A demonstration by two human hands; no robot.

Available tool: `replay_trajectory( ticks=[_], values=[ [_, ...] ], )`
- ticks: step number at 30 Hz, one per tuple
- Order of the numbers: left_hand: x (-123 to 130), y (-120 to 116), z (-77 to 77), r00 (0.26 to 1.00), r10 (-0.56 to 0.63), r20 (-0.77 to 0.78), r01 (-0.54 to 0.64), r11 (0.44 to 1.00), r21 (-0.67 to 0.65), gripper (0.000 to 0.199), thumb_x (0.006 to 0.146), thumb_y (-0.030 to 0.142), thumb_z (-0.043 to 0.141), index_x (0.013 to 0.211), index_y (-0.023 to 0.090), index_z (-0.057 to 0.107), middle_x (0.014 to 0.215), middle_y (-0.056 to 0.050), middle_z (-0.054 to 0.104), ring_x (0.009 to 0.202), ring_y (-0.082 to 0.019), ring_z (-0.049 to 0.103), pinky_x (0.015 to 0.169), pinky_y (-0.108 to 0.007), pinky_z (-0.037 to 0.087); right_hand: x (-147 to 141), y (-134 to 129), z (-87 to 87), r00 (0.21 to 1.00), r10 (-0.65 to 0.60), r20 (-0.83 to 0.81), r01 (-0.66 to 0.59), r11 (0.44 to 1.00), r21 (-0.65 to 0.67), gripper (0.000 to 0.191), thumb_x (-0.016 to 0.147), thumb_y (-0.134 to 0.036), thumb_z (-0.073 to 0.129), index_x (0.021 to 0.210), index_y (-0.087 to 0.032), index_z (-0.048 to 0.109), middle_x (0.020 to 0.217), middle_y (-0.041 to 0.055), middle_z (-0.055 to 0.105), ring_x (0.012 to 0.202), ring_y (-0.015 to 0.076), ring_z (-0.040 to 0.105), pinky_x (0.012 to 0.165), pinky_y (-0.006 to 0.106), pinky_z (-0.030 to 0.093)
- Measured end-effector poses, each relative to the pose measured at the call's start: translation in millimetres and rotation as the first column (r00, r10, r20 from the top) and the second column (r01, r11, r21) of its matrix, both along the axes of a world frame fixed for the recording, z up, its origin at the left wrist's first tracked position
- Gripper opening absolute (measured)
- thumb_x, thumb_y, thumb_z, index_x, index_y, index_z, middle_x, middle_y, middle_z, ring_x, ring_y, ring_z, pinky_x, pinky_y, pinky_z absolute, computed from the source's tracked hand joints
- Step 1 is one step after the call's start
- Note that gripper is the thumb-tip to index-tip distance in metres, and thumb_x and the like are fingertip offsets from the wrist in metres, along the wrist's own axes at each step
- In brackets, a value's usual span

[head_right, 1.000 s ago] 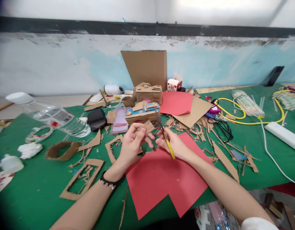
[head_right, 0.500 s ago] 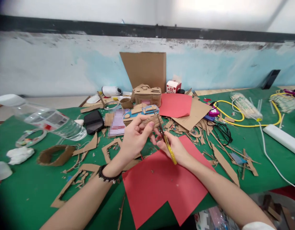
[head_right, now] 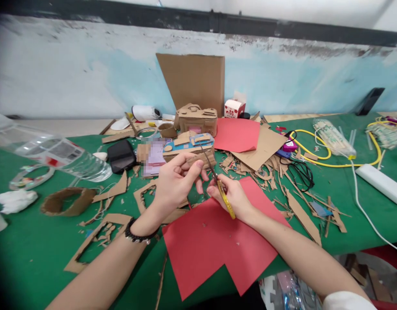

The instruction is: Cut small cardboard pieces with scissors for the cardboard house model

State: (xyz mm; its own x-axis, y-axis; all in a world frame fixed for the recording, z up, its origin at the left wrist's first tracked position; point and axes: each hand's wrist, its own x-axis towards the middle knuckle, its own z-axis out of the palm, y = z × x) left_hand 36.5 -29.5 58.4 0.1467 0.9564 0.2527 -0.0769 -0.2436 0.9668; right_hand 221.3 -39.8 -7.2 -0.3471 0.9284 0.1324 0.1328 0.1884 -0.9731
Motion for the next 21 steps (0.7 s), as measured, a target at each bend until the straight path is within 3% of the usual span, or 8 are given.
replay_trajectory(
  ticks=[11,21],
  values=[
    [1.5,1.5,0.8,0.999,-0.008,0.037,0.008,1.0,-0.006,0.039,0.101,0.056,0.075,0.096,0.019,0.063,0.069,0.001,0.075,0.041,-0.01,0.064,0.043,-0.019,0.05,-3.6,-1.3,-1.3,0.999,-0.03,-0.012,0.029,0.997,-0.065,0.064,0.092,-0.087,0.066,0.091,-0.023,0.056,0.067,-0.0055,0.046,0.06,0.0131,0.037,0.055,0.028,0.028],
    [1.2,1.8,-0.1,0.998,-0.012,0.053,0.013,1.0,-0.002,0.04,0.099,0.057,0.077,0.098,0.019,0.064,0.069,0.0,0.075,0.041,-0.01,0.064,0.043,-0.019,0.05,-3.7,-1.9,-7.1,0.999,-0.046,-0.028,0.044,0.995,-0.089,0.059,0.094,-0.082,0.068,0.09,-0.025,0.056,0.063,-0.0057,0.048,0.055,0.0129,0.039,0.052,0.027,0.029]
  ],
)
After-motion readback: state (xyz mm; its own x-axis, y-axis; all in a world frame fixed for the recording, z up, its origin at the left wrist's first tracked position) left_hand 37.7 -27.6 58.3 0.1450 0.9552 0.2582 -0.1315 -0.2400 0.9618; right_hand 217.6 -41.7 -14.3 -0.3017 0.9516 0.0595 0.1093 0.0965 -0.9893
